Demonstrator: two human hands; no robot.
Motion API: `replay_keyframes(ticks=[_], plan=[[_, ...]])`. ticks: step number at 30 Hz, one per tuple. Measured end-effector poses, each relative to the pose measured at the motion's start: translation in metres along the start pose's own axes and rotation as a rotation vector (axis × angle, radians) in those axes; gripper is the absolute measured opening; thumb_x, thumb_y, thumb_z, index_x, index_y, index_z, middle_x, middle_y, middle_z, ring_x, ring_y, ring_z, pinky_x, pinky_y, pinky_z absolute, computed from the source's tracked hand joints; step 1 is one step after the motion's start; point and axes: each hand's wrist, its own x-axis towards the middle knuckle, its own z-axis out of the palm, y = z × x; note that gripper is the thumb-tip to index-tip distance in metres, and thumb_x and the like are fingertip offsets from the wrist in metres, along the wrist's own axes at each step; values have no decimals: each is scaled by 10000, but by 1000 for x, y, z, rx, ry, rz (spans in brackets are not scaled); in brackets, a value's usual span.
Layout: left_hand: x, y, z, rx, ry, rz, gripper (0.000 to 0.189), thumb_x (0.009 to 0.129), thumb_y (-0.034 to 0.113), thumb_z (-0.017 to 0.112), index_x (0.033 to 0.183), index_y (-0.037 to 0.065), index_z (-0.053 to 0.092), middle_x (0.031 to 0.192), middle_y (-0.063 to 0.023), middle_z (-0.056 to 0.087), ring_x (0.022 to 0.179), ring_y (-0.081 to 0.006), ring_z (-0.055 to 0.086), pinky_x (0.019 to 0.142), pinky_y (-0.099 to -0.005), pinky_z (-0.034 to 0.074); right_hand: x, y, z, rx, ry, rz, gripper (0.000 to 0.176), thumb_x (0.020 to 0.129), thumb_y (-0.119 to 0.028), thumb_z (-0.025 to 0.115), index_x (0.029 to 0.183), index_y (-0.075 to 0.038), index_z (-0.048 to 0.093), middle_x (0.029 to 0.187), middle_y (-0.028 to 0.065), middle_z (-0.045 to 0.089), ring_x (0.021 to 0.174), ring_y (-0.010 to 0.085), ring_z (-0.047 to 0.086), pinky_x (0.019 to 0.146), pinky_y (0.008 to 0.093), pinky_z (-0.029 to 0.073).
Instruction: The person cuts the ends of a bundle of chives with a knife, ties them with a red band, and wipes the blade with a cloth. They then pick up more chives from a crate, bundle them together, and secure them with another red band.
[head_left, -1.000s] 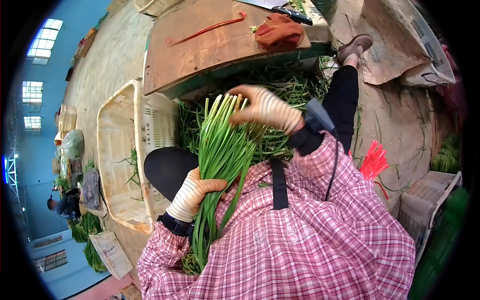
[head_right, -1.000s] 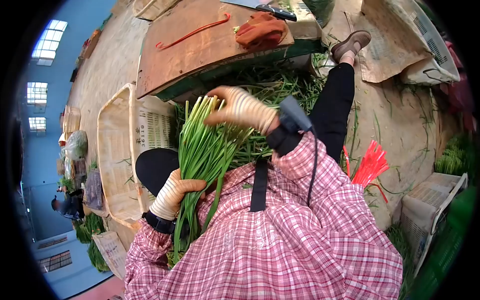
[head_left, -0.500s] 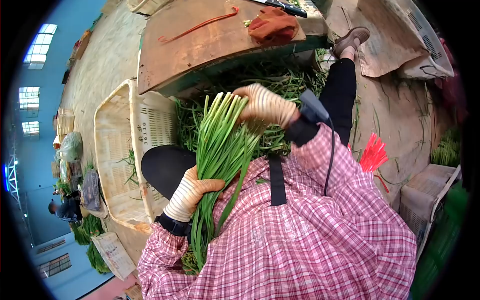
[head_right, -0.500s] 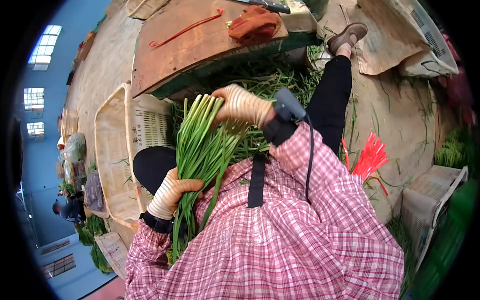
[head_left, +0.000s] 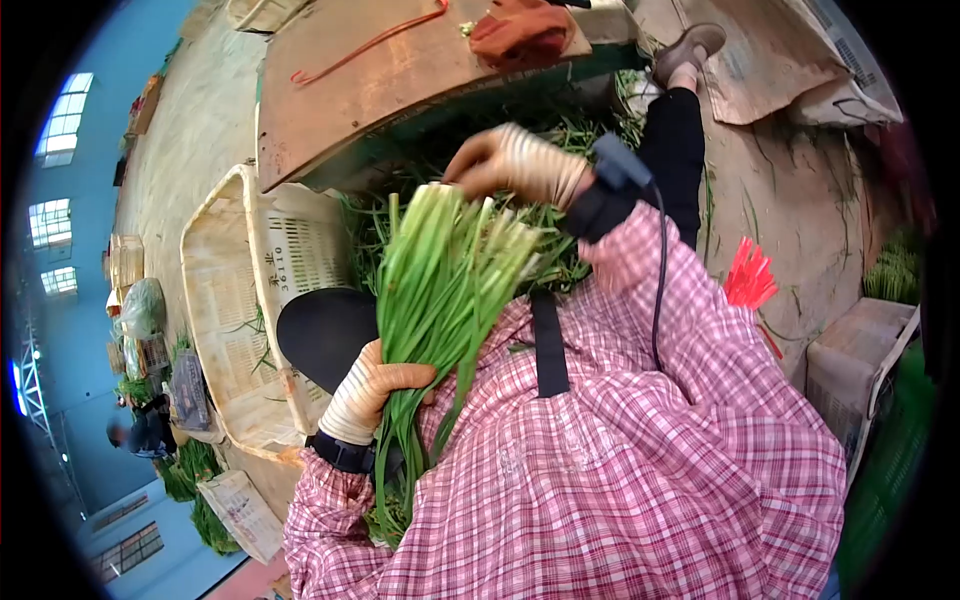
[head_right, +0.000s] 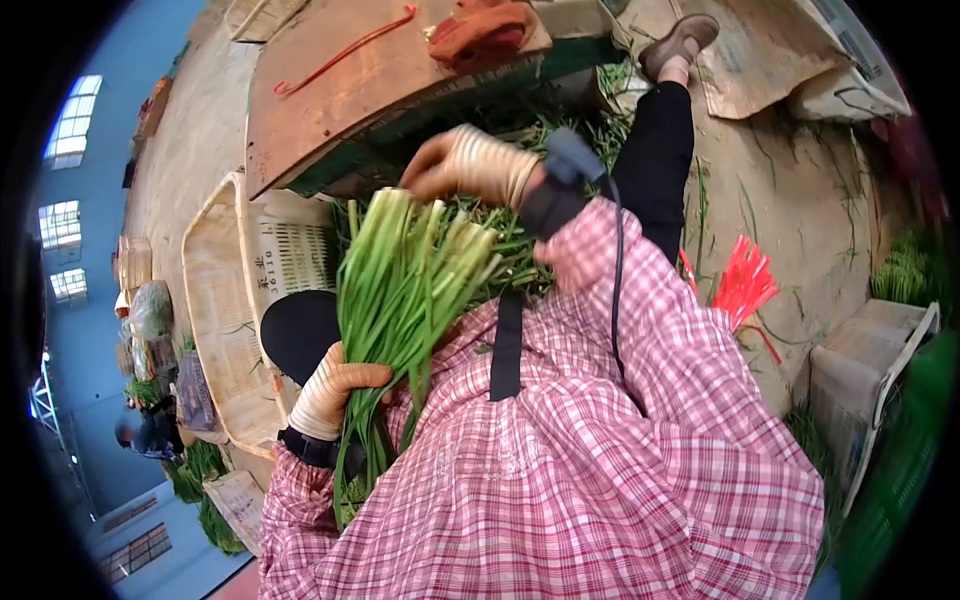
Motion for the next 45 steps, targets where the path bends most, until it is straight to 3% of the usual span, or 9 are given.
replay_keyframes(ticks=[3,8,12,18,23,32,36,40,45], plan=[[-5,-8,-16,-62,8,-2,473,786,30,746,1233,-30,604,969,-91,708,657,-144,644,576,-236,521,-7,18,-38,405,434,68,427,863,-199,772,1227,8,684,1037,67,731,913,134,659,855,286,538],[4,-7,-16,-140,-15,54,492,786,49,751,1239,-37,580,915,-110,688,609,-161,624,539,-232,497,-17,3,24,26,-87,38,473,865,-220,772,1296,-46,684,1007,62,759,903,147,686,823,295,554],[0,-10,-23,-172,-12,80,446,778,63,737,1197,-21,612,898,-93,698,626,-163,628,573,-244,507,-15,40,-19,422,560,38,266,909,-204,727,1069,8,745,917,58,746,690,97,616,597,240,501],[-6,-3,-19,-300,17,120,506,793,75,741,1256,-26,563,945,-132,689,611,-181,629,534,-248,516,-72,31,24,500,318,598,562,930,-527,699,1111,3,649,1015,97,717,651,180,611,525,317,493],[-3,-5,-16,-279,27,135,492,789,55,743,1246,-13,574,944,-114,690,623,-187,641,549,-254,537,-33,55,57,1068,432,192,225,975,-195,685,1143,-46,675,901,31,688,646,94,569,554,218,470],[-12,-10,-37,-340,112,150,460,805,124,776,1212,19,591,889,-79,671,664,-190,650,586,-279,543,-41,71,-33,948,1135,-53,314,1031,-216,559,1269,-12,548,777,38,607,659,147,568,682,296,483],[-13,-19,-64,-440,147,176,453,809,163,790,1192,27,591,846,-57,643,651,-182,621,576,-285,505,-63,89,-59,1202,1042,-62,267,1032,-239,589,1245,-79,572,736,-43,420,579,111,402,516,287,328],[-14,-13,-60,-422,137,243,468,799,185,802,1183,27,587,821,-60,632,664,-179,612,575,-288,488,-42,89,-31,933,600,80,366,1051,-411,524,1266,-118,570,1060,36,684,680,171,531,552,304,423],[-6,11,-7,-89,208,273,415,827,24,714,1228,1,607,1004,-81,684,802,-162,662,717,-278,553,25,27,87,1149,272,86,783,955,-646,560,1531,-145,386,1499,112,503,1323,291,518,1076,428,419]])
